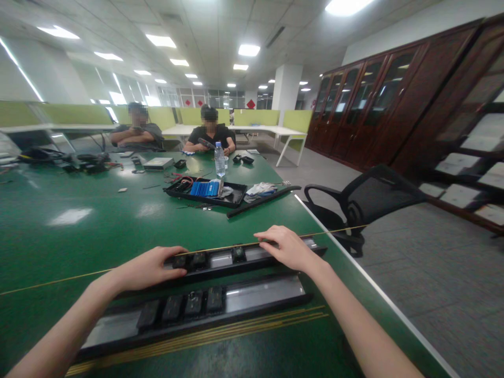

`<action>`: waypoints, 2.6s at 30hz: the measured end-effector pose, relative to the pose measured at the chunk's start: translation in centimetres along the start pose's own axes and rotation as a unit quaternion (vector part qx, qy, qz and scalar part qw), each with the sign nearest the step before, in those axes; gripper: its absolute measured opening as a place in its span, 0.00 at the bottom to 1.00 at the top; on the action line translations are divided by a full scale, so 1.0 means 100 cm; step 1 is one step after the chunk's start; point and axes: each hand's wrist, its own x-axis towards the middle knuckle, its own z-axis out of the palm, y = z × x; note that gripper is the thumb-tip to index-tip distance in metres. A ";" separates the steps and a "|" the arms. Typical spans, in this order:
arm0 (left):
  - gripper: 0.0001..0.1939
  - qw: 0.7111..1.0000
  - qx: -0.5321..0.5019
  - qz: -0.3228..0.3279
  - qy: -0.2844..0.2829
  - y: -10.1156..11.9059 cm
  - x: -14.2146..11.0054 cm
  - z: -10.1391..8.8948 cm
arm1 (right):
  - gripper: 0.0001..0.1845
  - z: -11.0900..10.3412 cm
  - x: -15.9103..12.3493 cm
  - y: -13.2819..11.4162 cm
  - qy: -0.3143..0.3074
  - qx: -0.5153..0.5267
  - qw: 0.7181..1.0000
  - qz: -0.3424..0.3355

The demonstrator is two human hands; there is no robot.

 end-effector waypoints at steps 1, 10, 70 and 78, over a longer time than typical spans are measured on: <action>0.28 1.000 0.000 0.001 0.000 0.001 0.000 0.000 | 0.16 0.001 0.000 -0.001 0.002 0.000 1.000 -0.003; 0.28 1.000 0.016 0.002 0.005 -0.002 -0.001 0.000 | 0.15 0.009 0.003 -0.013 -0.006 0.009 0.999 -0.037; 0.25 1.000 -0.023 0.009 0.004 0.002 -0.001 -0.004 | 0.14 0.046 0.004 -0.022 0.088 -0.037 0.995 -0.043; 0.24 0.999 -0.036 -0.004 -0.002 0.008 -0.003 -0.006 | 0.14 0.046 0.005 -0.021 0.085 -0.041 0.995 -0.041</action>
